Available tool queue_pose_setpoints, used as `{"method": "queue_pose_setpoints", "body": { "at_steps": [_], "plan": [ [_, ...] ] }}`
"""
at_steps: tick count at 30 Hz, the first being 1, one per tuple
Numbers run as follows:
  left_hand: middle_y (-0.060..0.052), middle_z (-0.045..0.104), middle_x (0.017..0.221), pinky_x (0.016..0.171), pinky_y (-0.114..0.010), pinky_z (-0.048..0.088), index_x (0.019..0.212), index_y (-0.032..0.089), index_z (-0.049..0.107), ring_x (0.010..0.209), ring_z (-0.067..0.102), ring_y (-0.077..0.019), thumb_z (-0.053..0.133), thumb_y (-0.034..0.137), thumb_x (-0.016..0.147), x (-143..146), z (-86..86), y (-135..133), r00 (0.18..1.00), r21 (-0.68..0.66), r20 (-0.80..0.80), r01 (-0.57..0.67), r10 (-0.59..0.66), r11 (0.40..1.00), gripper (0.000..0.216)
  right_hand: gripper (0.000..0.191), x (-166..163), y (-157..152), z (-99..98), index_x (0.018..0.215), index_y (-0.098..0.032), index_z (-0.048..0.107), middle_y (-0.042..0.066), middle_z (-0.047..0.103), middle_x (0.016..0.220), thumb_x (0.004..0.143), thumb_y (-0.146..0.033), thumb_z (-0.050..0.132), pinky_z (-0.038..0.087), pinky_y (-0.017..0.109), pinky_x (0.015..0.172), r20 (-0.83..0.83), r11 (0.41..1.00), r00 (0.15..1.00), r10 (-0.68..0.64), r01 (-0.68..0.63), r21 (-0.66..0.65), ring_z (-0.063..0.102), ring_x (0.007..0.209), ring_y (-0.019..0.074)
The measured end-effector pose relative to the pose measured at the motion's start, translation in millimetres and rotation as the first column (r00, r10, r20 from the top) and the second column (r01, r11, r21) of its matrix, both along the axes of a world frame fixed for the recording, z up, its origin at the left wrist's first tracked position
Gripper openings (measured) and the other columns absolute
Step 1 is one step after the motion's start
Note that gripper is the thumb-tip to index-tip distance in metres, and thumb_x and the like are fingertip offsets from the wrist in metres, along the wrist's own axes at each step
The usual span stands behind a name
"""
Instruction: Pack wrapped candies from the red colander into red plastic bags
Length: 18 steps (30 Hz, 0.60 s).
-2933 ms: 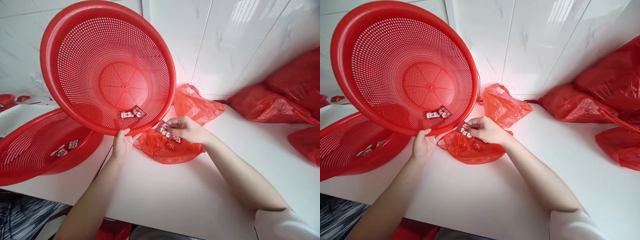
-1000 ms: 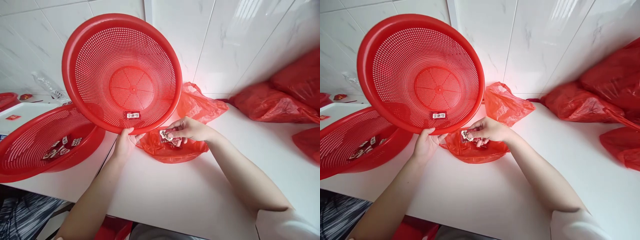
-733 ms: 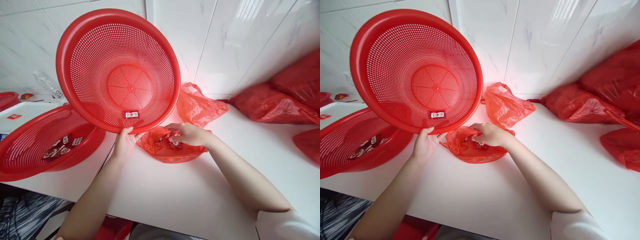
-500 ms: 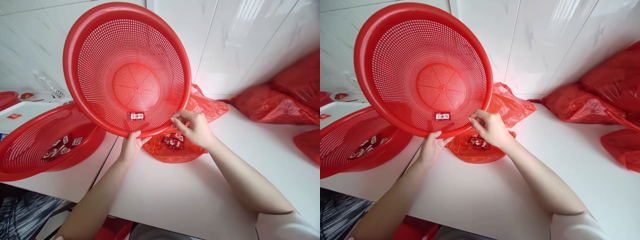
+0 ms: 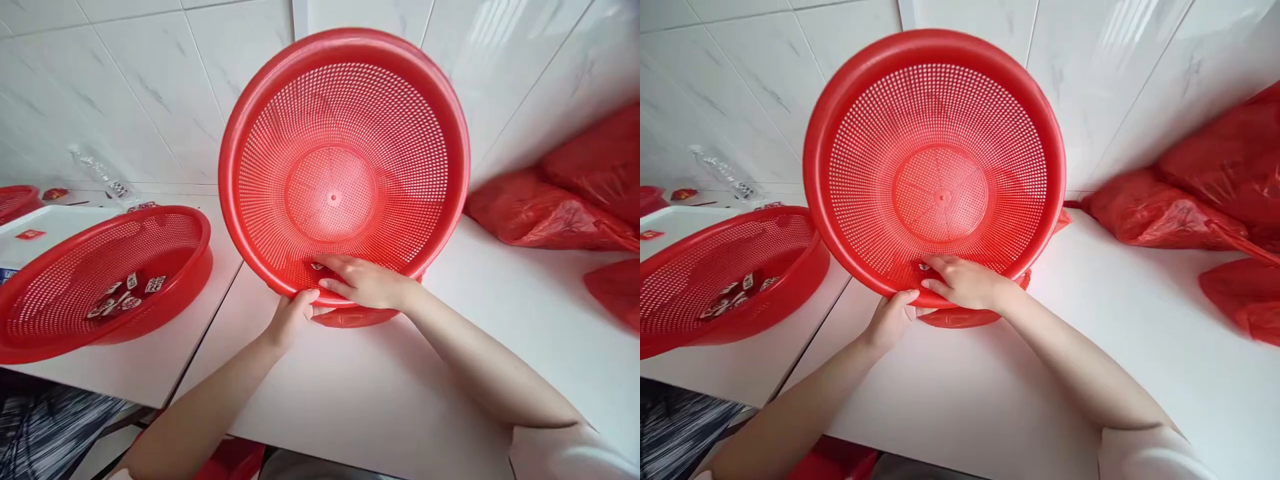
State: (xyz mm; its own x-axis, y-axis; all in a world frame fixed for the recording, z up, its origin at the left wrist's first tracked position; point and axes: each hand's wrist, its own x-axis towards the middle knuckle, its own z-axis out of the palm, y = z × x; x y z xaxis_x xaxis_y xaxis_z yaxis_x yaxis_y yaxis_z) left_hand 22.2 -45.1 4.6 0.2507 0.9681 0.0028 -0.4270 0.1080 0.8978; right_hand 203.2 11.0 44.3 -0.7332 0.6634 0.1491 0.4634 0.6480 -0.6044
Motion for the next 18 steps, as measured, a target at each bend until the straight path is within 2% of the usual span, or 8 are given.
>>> {"method": "queue_pose_setpoints", "body": {
  "at_steps": [5,8,10,13,16,18],
  "plan": [
    [-0.006,0.064,0.121,0.095,-0.046,0.052,0.122,0.023,0.059,0.12,0.055,-0.0269,0.051,0.016,0.086,-5.9,9.7,7.8,0.999,-0.011,0.027,-0.031,0.032,0.999,0.037,0.032,4.1,-1.7,15.9,0.124,-0.021,0.06,0.006,0.068,0.114,0.095,-0.028,0.047,0.05,0.032,0.084,-0.092,0.991,0.987,0.129,-0.126,0.046,0.065,0.097,0.0194],
    [-0.006,0.065,0.118,0.092,-0.045,0.053,0.116,0.022,0.06,0.119,0.056,-0.0274,0.054,0.017,0.083,-14.0,11.1,15.8,0.992,-0.003,0.03,-0.126,0.126,0.992,0.034,0.027,8.1,-1.3,22.1,0.115,-0.021,0.064,0.003,0.071,0.099,0.096,-0.024,0.045,0.051,0.029,0.077,-0.207,0.996,0.974,0.086,-0.082,0.031,0.066,0.085,0.0162],
    [-0.007,0.067,0.114,0.09,-0.045,0.054,0.111,0.02,0.061,0.116,0.058,-0.0278,0.055,0.017,0.081,-21.8,12.4,22.5,0.979,0.006,0.028,-0.202,0.202,0.979,0.03,0.028,13.1,-1.6,26.1,0.118,-0.021,0.062,0.003,0.071,0.097,0.095,-0.028,0.047,0.053,0.029,0.073,-0.299,0.997,0.954,0.032,-0.053,-0.061,0.067,0.082,0.0161],
    [-0.006,0.068,0.108,0.087,-0.043,0.056,0.099,0.019,0.061,0.111,0.061,-0.0266,0.058,0.018,0.078,-35.8,16.7,33.1,0.951,0.024,0.034,-0.308,0.307,0.951,0.021,0.035,22.6,-2.1,31.4,0.123,-0.021,0.058,0.003,0.072,0.098,0.09,-0.035,0.056,0.056,0.029,0.07,-0.378,0.963,0.926,0.009,-0.11,-0.247,0.069,0.08,0.0168],
    [-0.004,0.067,0.11,0.085,-0.039,0.057,0.093,0.019,0.06,0.106,0.063,-0.0234,0.06,0.018,0.076,-49.5,22.1,42.2,0.922,0.051,0.048,-0.387,0.384,0.921,0.016,0.033,28.2,-0.5,31.4,0.116,-0.022,0.062,0.002,0.073,0.089,0.086,-0.037,0.062,0.057,0.029,0.065,-0.287,0.947,0.958,-0.009,-0.084,-0.309,0.069,0.071,0.0164],
    [-0.005,0.067,0.112,0.084,-0.036,0.058,0.09,0.019,0.059,0.102,0.065,-0.0213,0.06,0.017,0.076,-57.3,24.3,46.8,0.909,0.053,0.05,-0.416,0.413,0.908,0.014,0.027,27.6,1.8,27.2,0.109,-0.023,0.065,0.0,0.073,0.082,0.086,-0.035,0.061,0.056,0.028,0.063,-0.155,0.966,0.988,-0.017,-0.024,-0.257,0.068,0.067,0.0163]
  ]
}}
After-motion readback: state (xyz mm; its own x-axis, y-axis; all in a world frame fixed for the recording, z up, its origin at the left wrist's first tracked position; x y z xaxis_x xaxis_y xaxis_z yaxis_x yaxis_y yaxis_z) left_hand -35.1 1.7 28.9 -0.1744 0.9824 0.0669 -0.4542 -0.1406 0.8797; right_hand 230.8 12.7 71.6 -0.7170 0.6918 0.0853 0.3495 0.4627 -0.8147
